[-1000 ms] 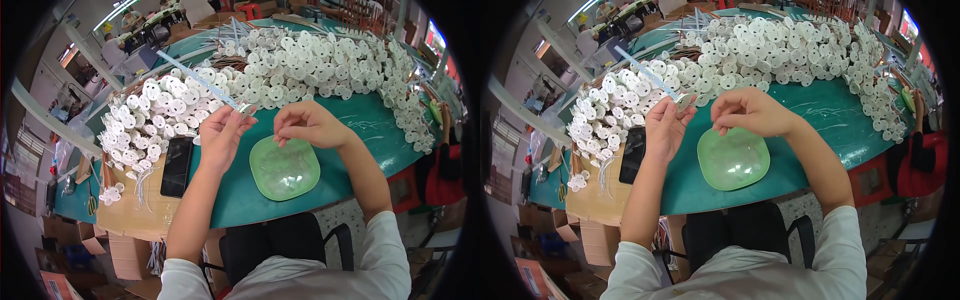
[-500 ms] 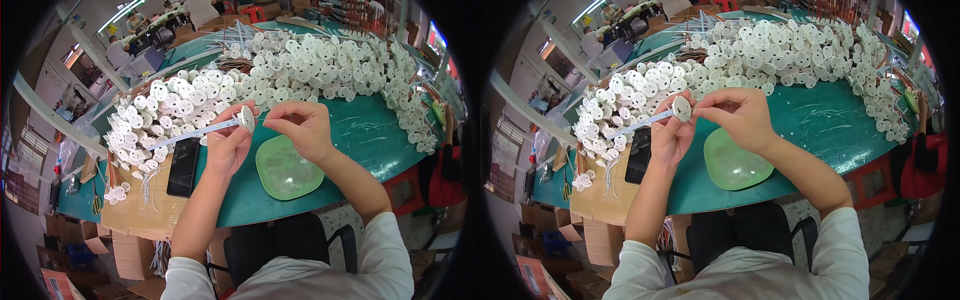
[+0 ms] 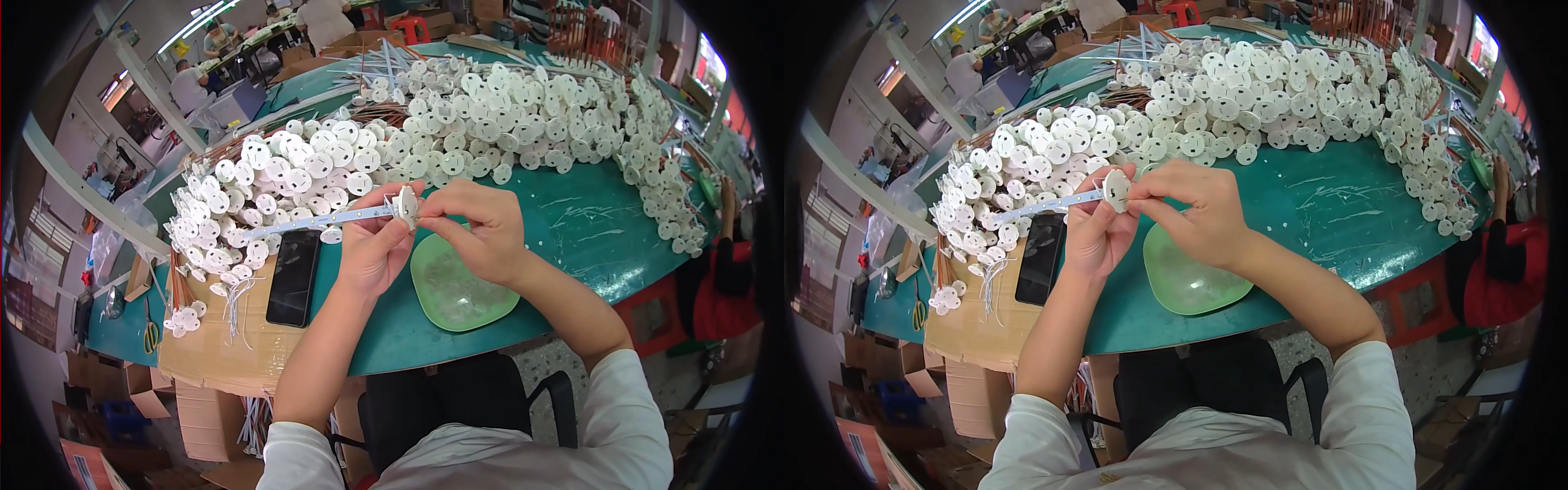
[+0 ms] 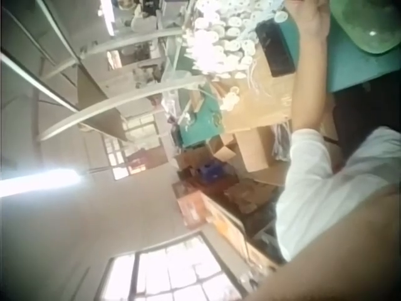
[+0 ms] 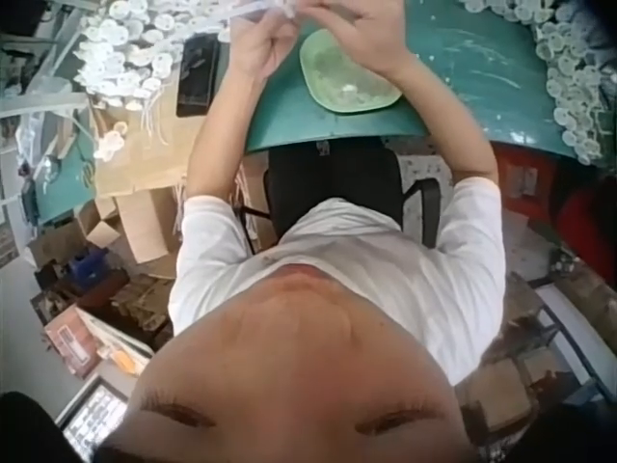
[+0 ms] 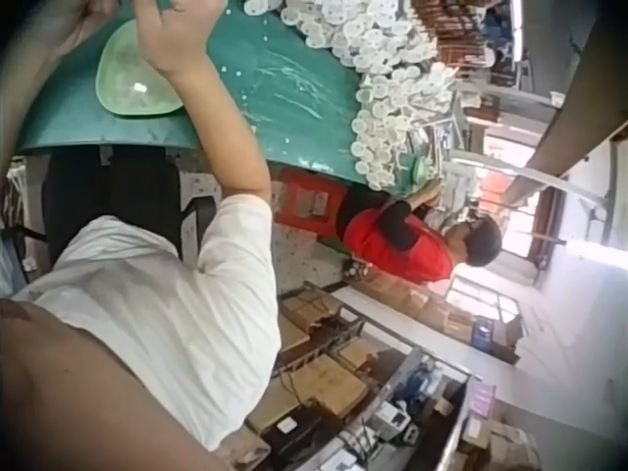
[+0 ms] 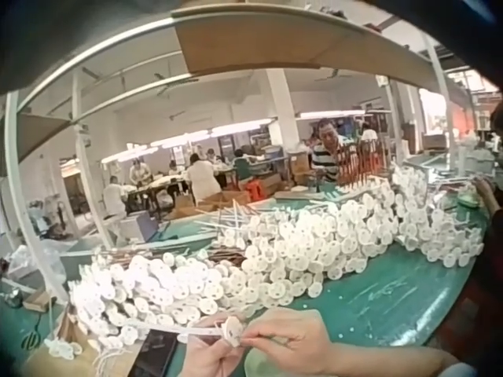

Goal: Assembling decorative floral light strings by attaching white flower-shaped plastic components to a central plastic rod.

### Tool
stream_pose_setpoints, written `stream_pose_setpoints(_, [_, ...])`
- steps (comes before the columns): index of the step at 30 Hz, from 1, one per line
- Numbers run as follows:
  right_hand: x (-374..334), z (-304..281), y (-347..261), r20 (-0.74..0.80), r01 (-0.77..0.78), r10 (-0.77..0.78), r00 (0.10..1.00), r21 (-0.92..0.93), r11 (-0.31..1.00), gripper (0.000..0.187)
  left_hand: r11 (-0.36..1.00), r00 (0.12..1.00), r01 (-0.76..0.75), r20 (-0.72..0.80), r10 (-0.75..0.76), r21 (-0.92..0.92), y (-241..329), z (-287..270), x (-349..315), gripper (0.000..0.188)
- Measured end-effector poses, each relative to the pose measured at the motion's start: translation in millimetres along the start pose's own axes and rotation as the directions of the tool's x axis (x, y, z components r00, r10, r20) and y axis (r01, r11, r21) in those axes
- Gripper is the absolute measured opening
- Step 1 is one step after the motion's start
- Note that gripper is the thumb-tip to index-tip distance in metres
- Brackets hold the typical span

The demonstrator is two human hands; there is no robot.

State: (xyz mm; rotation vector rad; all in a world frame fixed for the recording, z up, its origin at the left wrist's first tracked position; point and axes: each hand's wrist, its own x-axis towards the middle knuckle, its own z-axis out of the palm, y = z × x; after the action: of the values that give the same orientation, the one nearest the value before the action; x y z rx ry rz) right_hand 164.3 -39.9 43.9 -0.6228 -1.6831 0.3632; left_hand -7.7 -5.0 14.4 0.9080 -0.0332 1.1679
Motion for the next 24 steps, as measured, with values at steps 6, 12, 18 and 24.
stream_pose_setpoints(6, [6, -5, -5, 0.066, 0.303, -0.298, 0.952, -0.311, 0.901, 0.016, 0.999, 1.000, -0.005, -0.010, 0.005, 0.039, -2, 0, -1, 0.046])
stream_pose_setpoints(12, [3, 4, -3, -0.004, 0.342, -0.373, 0.928, -0.391, 0.854, 0.016, 0.998, 0.998, -0.029, -0.045, 0.032, 0.058, -10, 4, -4, 0.044])
stream_pose_setpoints(18, [0, 9, -3, -0.085, 0.248, -0.289, 0.954, -0.324, 0.913, 0.014, 0.998, 0.997, -0.046, -0.054, 0.047, 0.033, -10, 1, 0, 0.042])
stream_pose_setpoints(24, [-1, 5, -6, -0.050, 0.210, -0.235, 0.971, -0.294, 0.932, 0.014, 0.994, 0.996, -0.064, -0.048, 0.068, 0.087, -11, 5, -5, 0.040])
